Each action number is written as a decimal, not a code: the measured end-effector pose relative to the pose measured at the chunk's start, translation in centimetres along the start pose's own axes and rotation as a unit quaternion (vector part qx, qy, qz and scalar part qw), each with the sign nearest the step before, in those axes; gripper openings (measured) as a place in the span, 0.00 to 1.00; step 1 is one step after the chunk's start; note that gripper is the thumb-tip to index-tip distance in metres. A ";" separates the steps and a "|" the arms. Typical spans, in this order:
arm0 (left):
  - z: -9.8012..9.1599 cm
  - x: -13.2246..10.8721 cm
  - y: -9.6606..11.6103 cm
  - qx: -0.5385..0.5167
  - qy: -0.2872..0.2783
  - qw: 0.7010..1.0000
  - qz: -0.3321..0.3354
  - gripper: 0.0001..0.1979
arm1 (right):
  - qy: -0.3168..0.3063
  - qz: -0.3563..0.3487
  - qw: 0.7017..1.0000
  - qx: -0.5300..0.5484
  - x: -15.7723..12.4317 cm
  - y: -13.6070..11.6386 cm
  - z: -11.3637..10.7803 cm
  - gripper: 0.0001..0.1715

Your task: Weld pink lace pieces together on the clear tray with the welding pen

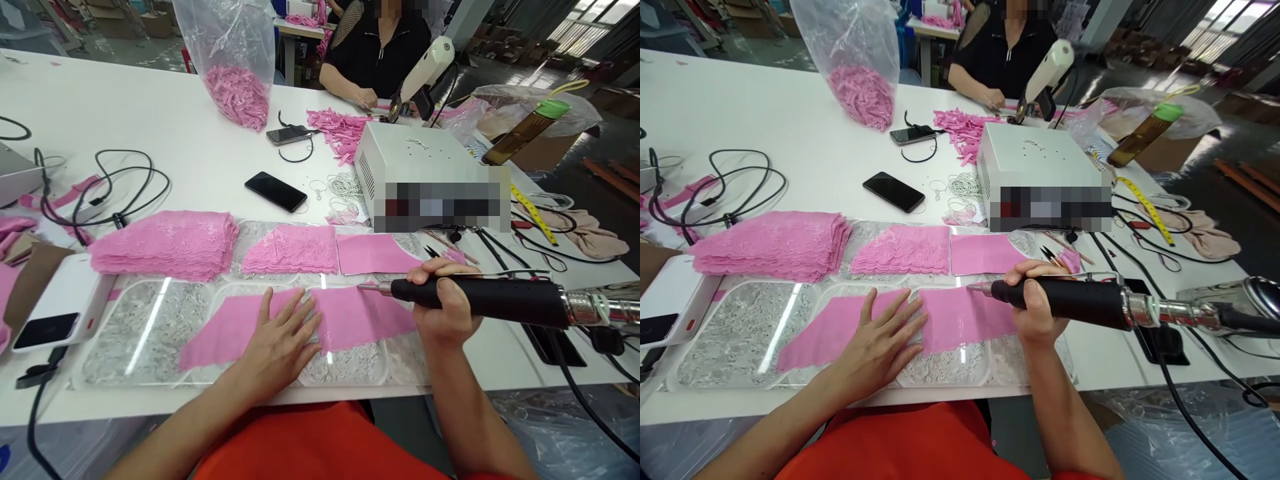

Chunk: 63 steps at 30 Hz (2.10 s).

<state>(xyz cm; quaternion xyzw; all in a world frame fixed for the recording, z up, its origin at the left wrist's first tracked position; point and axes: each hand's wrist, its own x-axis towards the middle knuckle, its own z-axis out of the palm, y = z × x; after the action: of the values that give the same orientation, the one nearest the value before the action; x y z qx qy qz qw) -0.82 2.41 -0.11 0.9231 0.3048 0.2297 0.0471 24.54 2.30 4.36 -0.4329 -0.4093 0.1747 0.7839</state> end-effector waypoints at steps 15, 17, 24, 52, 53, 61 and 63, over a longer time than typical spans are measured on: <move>0.0 -0.2 0.1 0.017 0.003 1.000 0.008 0.16 | -0.037 0.026 0.999 0.016 -1.0 -0.2 1.9 0.06; 0.2 -0.2 0.0 0.014 0.006 1.000 0.009 0.17 | -0.039 0.026 0.999 0.014 -1.0 -0.2 1.9 0.05; -0.4 -0.1 0.2 0.012 0.032 0.999 0.024 0.15 | -0.021 0.036 0.999 0.031 -0.8 -0.5 2.5 0.05; -1.3 0.0 0.5 -0.080 0.054 0.987 0.131 0.09 | -0.153 0.081 0.978 0.116 -3.3 -0.6 4.5 0.06; -1.3 0.0 0.5 -0.080 0.053 0.987 0.132 0.09 | -0.154 0.081 0.978 0.114 -3.3 -0.6 4.5 0.06; -1.5 0.2 0.5 -0.088 0.045 0.985 0.141 0.09 | -0.155 0.079 0.978 0.115 -3.1 -0.5 4.3 0.05; -1.5 0.2 0.4 -0.090 0.041 0.985 0.144 0.09 | -0.146 0.084 0.978 0.126 -3.1 -0.7 4.0 0.06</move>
<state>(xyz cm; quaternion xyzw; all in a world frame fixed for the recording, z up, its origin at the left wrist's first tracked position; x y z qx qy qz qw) -1.15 2.10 1.44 0.9392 0.1487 0.2980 0.0838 19.39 2.11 4.58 -0.3334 -0.4559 0.3512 0.7468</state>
